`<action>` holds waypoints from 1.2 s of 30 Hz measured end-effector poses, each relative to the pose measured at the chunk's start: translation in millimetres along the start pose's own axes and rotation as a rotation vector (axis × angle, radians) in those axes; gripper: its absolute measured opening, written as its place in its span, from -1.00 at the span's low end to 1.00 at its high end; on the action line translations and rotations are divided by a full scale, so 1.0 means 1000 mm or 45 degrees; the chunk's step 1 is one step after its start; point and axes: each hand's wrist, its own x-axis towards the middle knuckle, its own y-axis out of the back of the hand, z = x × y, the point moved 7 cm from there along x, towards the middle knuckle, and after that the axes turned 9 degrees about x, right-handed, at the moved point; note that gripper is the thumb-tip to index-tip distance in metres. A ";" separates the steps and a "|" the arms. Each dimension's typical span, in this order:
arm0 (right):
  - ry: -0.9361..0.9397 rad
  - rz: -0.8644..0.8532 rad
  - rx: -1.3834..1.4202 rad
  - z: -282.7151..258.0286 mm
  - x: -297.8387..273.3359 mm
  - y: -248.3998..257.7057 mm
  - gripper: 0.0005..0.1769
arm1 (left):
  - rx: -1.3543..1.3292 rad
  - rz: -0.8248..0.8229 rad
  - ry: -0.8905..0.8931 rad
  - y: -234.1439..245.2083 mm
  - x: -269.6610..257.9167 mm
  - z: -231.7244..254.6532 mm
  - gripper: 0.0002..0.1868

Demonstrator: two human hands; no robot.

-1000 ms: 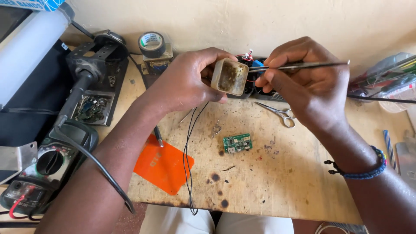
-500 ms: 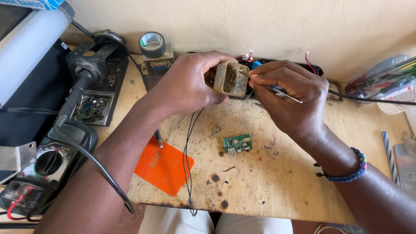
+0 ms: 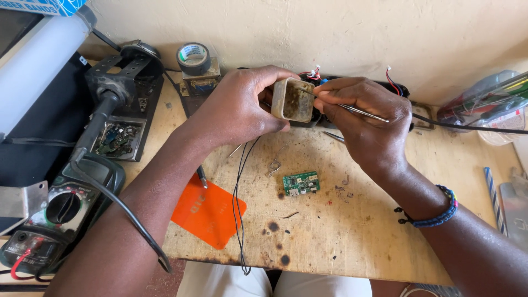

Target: The person uses a soldering iron to apply solder to a small green circuit board. They then use tweezers to place a small component onto the board and solder it in place. The person continues to solder various points on the board and uses a thin wire to make connections.

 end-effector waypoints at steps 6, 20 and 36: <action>-0.064 0.045 0.074 0.009 -0.002 0.003 -0.89 | -0.028 -0.012 0.015 -0.001 0.001 -0.002 -0.32; -0.381 0.391 0.628 0.013 -0.005 0.016 -0.81 | -0.026 0.028 0.061 0.032 -0.005 0.000 -0.44; 0.143 -0.336 -0.111 -0.039 0.027 -0.004 -0.31 | -0.427 -0.256 -0.101 0.007 -0.006 0.007 -0.25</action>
